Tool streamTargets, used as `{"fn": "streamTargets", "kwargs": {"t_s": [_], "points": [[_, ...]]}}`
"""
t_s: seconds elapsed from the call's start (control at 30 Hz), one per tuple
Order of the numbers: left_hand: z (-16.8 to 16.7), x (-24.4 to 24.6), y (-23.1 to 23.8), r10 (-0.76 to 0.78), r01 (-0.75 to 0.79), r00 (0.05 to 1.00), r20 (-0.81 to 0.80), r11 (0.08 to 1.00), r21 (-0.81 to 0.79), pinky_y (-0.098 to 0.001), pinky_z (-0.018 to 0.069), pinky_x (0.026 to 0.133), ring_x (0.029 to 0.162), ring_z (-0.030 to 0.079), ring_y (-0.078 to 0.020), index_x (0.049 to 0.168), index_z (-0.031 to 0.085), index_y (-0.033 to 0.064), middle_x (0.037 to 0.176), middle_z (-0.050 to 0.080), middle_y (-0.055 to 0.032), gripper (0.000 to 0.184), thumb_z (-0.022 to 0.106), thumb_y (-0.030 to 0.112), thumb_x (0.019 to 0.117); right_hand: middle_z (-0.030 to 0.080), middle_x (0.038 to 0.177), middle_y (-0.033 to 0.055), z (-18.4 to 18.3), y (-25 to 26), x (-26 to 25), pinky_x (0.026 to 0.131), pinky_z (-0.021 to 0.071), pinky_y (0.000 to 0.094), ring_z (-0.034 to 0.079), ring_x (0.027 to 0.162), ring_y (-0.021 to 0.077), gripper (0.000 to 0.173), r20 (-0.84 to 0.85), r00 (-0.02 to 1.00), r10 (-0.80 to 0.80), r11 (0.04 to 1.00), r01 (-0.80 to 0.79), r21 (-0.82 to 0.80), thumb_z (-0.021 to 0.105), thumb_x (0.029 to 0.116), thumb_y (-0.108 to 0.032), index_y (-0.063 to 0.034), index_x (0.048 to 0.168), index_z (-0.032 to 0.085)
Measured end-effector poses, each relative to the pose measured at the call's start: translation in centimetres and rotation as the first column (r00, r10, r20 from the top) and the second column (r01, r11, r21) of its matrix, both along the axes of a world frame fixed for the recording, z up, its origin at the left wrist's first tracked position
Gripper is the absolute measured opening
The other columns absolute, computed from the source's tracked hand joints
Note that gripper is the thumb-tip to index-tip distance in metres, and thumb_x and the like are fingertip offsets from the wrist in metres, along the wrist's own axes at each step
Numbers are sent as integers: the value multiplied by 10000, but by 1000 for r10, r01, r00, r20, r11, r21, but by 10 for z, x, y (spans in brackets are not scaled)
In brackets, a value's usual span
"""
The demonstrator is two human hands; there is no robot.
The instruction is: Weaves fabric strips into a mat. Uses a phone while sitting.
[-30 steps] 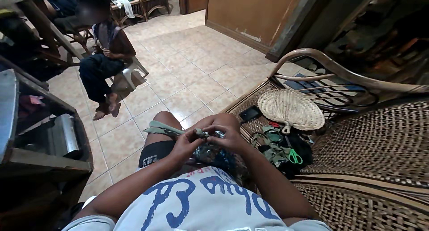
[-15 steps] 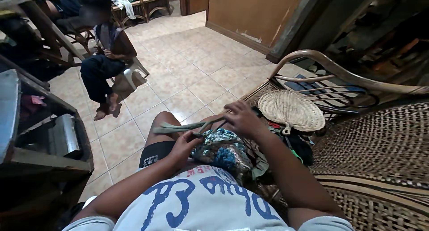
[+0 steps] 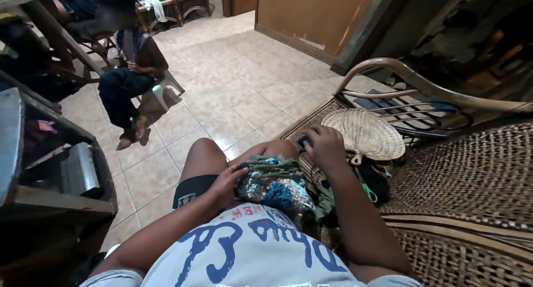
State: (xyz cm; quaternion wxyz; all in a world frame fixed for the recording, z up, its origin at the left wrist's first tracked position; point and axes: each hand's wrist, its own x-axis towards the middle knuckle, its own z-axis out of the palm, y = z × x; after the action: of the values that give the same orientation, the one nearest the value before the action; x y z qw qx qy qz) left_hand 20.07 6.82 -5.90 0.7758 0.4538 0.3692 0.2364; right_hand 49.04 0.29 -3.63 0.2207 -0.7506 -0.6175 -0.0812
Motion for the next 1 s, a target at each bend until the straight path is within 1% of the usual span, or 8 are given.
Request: {"fn": "streamTargets", "kwargs": {"t_s": [0.07,0.13,0.23,0.3,0.43,0.77,0.9,1.0], "points": [[2,1,0,2,-2,1000,-1,1000,-25,-387,585,876,983,689,-192,1325,532,2,1117,675,-124,290,443,152,1093,651,1191,296,-3,-1,-2,972,414,730,595,1126,533,273,-57,998,-5,999,2,-42,726,851,35,14,1123,722],[3,1,0,5,-5,1000,9,999,-41,-384,581,887,988,688,-189,1321,532,3,1116,676,-120,295,424,170,1102,683,1157,263,-3,-1,-14,973,461,670,627,1119,472,259,-206,968,144,983,-163,-80,711,865,23,15,1123,731],[2,1,-1,-1,1,1000,12,1000,-29,-378,583,872,964,688,-178,1270,548,4,1078,680,-102,263,432,166,1099,693,1207,170,-7,-1,-51,1025,512,479,653,1152,276,341,-549,685,479,815,-580,-13,693,948,-174,-5,1244,691],[3,2,-1,-13,13,1000,-4,1000,20,-364,580,858,951,677,-161,1269,531,0,1077,660,-89,246,448,144,1088,683,1228,190,-8,0,-73,1060,478,469,631,1188,286,436,-618,593,517,746,-665,-14,742,923,-221,18,1281,667],[2,0,-1,14,-13,1000,-5,996,88,-356,580,847,932,674,-156,1249,535,-5,1069,658,-93,228,478,128,1073,720,1031,153,-15,4,-81,955,530,434,676,1020,263,200,-533,655,536,799,-598,68,698,944,-146,22,1046,735],[-3,1,-2,29,-38,999,34,949,313,-325,558,904,992,653,-126,1220,550,-33,1085,649,-86,222,531,69,1024,719,1046,199,-8,-5,-81,948,522,560,686,1038,378,173,-291,787,545,815,-578,-39,665,925,-44,36,1071,712],[-1,1,-3,7,-22,999,44,937,349,-312,555,909,998,654,-113,1222,545,-39,1095,652,-80,235,539,61,1009,698,1023,207,-2,-3,-75,935,527,457,671,1006,302,189,-515,666,539,779,-627,5,599,953,-45,76,1067,690],[-1,1,-2,-8,-10,999,50,938,347,-318,554,918,1006,655,-114,1223,550,-35,1098,658,-80,232,526,65,1015,687,985,109,2,0,-68,849,544,287,645,889,98,189,-714,555,426,762,-645,-47,638,970,-84,46,1102,675]]}}
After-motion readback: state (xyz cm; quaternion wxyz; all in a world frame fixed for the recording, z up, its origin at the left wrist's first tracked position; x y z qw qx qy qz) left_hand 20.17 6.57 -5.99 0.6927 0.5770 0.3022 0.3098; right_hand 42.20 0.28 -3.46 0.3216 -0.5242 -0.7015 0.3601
